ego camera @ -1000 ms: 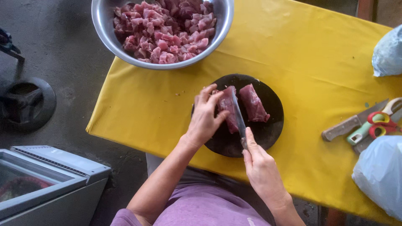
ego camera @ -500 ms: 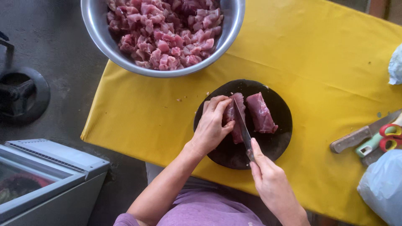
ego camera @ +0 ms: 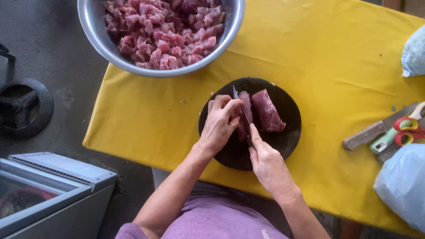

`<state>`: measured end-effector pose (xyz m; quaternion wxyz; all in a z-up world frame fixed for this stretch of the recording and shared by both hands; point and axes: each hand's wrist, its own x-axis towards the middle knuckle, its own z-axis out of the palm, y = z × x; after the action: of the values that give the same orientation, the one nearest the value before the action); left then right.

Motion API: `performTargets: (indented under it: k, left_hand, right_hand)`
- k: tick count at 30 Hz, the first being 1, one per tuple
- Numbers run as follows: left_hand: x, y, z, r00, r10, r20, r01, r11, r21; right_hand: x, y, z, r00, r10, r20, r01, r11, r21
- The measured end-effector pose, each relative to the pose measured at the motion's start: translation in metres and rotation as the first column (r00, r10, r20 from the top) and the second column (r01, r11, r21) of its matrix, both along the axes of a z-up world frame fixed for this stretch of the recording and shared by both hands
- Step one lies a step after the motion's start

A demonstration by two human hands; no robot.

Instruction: The person cuts raw meat into small pieces on a black cutting board using a knife. The cut pieces are placed into a metal bowl. A second person briefly assists by moving a pile of cut meat aside.

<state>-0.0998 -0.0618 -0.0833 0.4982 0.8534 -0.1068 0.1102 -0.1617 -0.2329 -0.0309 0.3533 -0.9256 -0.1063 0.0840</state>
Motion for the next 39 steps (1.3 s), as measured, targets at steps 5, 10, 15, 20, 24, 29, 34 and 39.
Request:
performTargets:
  k: [5, 10, 15, 20, 24, 29, 34, 39]
  left_hand:
    - [-0.003, 0.0, -0.003, 0.998, -0.02, 0.053, 0.017, 0.999, 0.049]
    - [0.002, 0.015, 0.001, 0.996, -0.086, -0.006, 0.086, 0.981, 0.176]
    - [-0.009, 0.048, 0.009, 0.917, -0.326, 0.23, 0.208, 0.882, 0.422]
    - [-0.027, 0.05, -0.006, 0.876, -0.414, 0.248, 0.234, 0.814, 0.532]
    - [-0.033, 0.055, -0.007, 0.88, -0.401, 0.253, 0.167, 0.761, 0.626]
    - [-0.052, 0.057, -0.002, 0.881, -0.418, 0.22, 0.141, 0.678, 0.722]
    - [-0.062, 0.064, 0.036, 0.85, -0.524, 0.05, 0.498, 0.832, 0.246]
    - [-0.053, 0.077, 0.088, 0.809, -0.491, -0.325, 0.2, 0.748, -0.633]
  right_hand:
    - [-0.057, -0.024, 0.012, 0.987, -0.076, -0.143, 0.057, 0.99, -0.133]
    - [-0.126, -0.07, -0.006, 0.99, -0.047, -0.134, 0.032, 0.993, -0.114]
    - [-0.135, -0.114, -0.018, 0.993, 0.117, -0.015, -0.117, 0.993, -0.01]
    - [-0.103, -0.072, 0.011, 0.996, 0.003, 0.094, 0.001, 0.999, -0.041]
    - [-0.056, -0.029, 0.009, 0.998, 0.049, 0.045, -0.042, 0.988, -0.151]
    - [-0.021, -0.035, 0.001, 0.999, -0.017, 0.042, 0.03, 0.941, -0.338]
    - [-0.011, -0.049, -0.002, 0.995, -0.046, 0.086, 0.07, 0.954, -0.292]
    - [-0.014, -0.048, 0.002, 0.994, -0.087, 0.059, 0.101, 0.95, -0.296]
